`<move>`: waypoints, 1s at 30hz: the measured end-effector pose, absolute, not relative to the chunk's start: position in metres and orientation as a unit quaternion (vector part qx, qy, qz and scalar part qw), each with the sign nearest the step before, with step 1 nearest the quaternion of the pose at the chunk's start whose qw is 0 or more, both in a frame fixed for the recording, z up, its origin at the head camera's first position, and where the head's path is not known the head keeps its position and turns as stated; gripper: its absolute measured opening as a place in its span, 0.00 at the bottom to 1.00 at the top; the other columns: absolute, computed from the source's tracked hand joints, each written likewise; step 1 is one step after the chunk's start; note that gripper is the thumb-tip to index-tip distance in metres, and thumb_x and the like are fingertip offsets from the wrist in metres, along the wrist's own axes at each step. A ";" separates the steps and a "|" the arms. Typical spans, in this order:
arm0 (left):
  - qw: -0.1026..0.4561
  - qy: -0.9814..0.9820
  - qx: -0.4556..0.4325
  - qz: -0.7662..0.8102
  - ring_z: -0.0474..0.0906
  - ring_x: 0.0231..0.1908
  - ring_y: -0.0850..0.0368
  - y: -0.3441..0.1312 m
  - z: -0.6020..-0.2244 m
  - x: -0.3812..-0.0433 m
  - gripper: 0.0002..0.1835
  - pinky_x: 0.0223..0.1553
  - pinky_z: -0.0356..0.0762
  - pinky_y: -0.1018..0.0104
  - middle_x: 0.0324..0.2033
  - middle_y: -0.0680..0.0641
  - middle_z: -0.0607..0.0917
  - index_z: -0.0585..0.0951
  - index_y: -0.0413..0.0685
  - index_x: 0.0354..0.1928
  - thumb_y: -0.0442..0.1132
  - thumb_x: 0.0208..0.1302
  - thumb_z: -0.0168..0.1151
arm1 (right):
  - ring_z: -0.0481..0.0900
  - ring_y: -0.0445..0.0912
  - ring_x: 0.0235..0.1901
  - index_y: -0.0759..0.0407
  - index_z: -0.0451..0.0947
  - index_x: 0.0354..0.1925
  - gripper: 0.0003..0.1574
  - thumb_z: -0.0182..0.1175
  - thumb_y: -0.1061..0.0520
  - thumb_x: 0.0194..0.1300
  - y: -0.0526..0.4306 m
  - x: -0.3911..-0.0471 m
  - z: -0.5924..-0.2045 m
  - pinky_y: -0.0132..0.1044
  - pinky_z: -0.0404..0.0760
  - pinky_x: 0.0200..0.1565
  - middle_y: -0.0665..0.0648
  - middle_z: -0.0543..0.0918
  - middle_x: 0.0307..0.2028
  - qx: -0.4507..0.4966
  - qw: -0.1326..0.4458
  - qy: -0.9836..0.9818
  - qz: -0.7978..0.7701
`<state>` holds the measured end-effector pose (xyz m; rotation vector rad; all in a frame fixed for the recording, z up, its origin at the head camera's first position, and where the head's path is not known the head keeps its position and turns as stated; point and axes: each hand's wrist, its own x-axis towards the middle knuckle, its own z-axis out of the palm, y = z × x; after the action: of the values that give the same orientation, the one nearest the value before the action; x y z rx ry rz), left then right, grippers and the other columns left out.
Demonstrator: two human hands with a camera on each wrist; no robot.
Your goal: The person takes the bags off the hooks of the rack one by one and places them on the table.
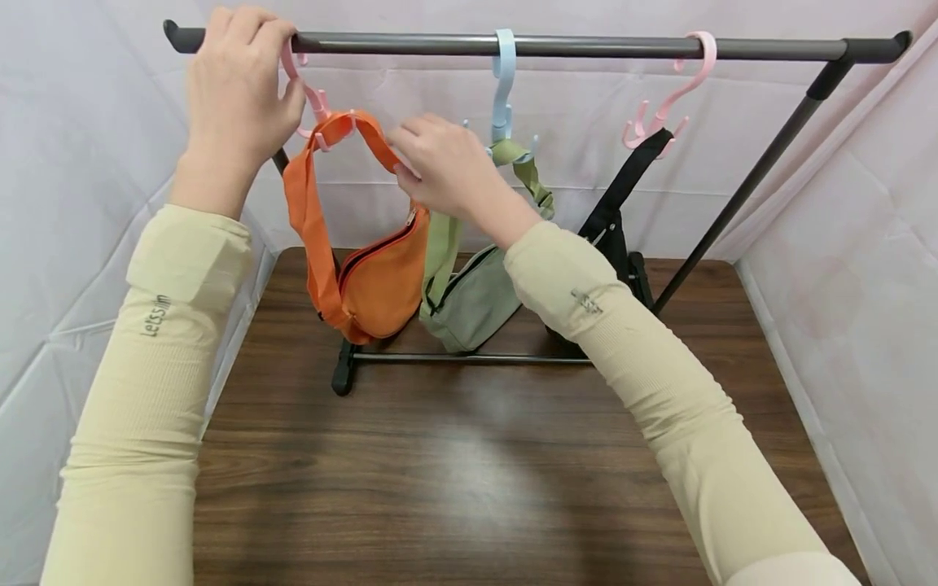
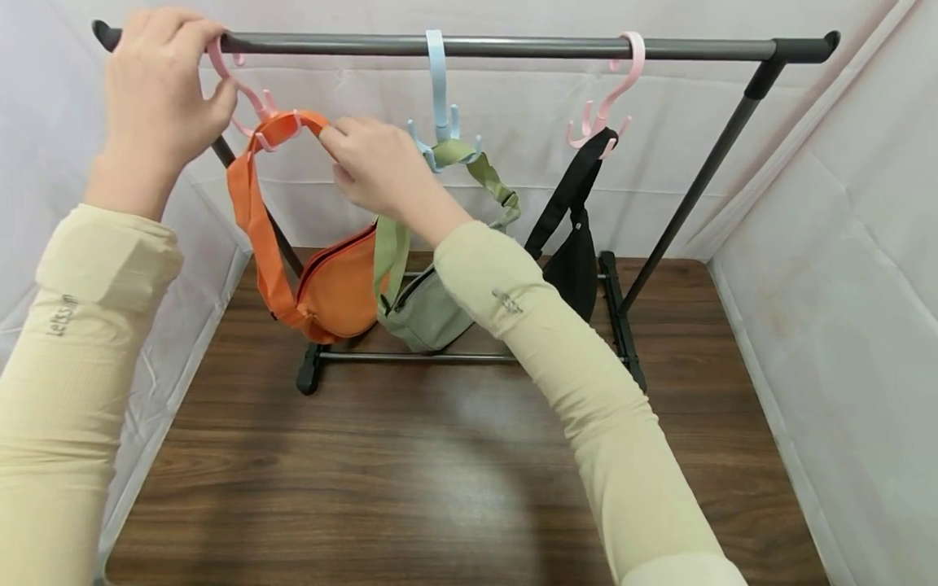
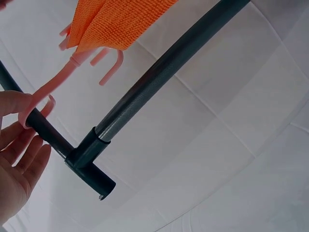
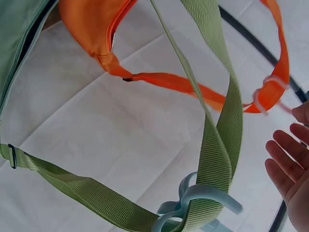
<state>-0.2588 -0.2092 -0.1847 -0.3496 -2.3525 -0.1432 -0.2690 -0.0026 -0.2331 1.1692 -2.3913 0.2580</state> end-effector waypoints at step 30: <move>0.364 -0.918 -0.137 -0.081 0.66 0.54 0.43 -0.202 -0.188 -0.248 0.21 0.60 0.64 0.56 0.51 0.36 0.76 0.73 0.34 0.53 0.40 0.62 0.50 | 0.72 0.40 0.47 0.52 0.74 0.45 0.12 0.49 0.58 0.65 -0.067 -0.325 -0.236 0.25 0.69 0.50 0.48 0.78 0.46 0.259 0.059 -0.940 0.215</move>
<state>-0.2480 -0.2017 -0.1881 -0.3532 -2.3620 -0.2081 -0.3250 -0.0666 -0.2356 0.7839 -2.8467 0.6504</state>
